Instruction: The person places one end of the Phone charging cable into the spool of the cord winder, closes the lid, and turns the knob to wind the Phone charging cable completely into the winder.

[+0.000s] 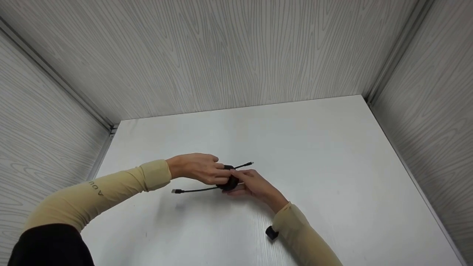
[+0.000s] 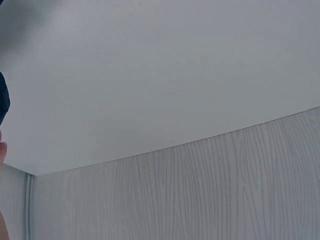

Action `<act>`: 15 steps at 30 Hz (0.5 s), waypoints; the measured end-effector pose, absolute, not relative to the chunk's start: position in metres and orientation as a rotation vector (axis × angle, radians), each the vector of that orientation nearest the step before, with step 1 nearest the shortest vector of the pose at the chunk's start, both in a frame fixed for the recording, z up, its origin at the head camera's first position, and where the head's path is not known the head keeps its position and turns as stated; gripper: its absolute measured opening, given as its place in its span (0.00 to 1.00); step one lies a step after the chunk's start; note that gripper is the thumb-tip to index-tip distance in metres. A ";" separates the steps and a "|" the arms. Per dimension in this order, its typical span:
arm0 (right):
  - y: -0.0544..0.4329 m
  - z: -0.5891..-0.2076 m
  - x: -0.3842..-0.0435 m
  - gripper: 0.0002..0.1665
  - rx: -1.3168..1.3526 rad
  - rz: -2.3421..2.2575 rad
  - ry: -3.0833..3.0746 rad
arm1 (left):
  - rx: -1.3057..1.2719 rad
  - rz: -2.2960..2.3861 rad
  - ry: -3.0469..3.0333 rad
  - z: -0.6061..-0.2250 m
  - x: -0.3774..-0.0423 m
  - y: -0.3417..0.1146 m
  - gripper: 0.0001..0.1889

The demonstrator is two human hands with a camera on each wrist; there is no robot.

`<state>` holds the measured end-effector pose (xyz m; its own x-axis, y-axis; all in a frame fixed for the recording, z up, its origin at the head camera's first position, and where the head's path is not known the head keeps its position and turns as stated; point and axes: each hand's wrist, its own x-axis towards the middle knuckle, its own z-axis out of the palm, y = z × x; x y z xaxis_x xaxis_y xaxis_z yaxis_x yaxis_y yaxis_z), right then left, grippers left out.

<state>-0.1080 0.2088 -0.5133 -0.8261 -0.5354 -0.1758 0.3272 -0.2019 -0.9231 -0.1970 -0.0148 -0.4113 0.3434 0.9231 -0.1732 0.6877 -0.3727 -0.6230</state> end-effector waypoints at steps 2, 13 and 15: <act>0.208 -0.513 -0.106 0.32 -0.238 -2.078 1.478 | -2.160 0.688 -1.409 -0.412 -0.196 -0.015 0.05; 0.203 -0.510 -0.100 0.32 -0.160 -2.153 1.332 | -1.987 0.637 -1.633 -0.424 -0.186 -0.021 0.04; 0.203 -0.510 -0.100 0.32 -0.155 -2.172 1.322 | -1.966 0.596 -1.764 -0.426 -0.184 -0.021 0.05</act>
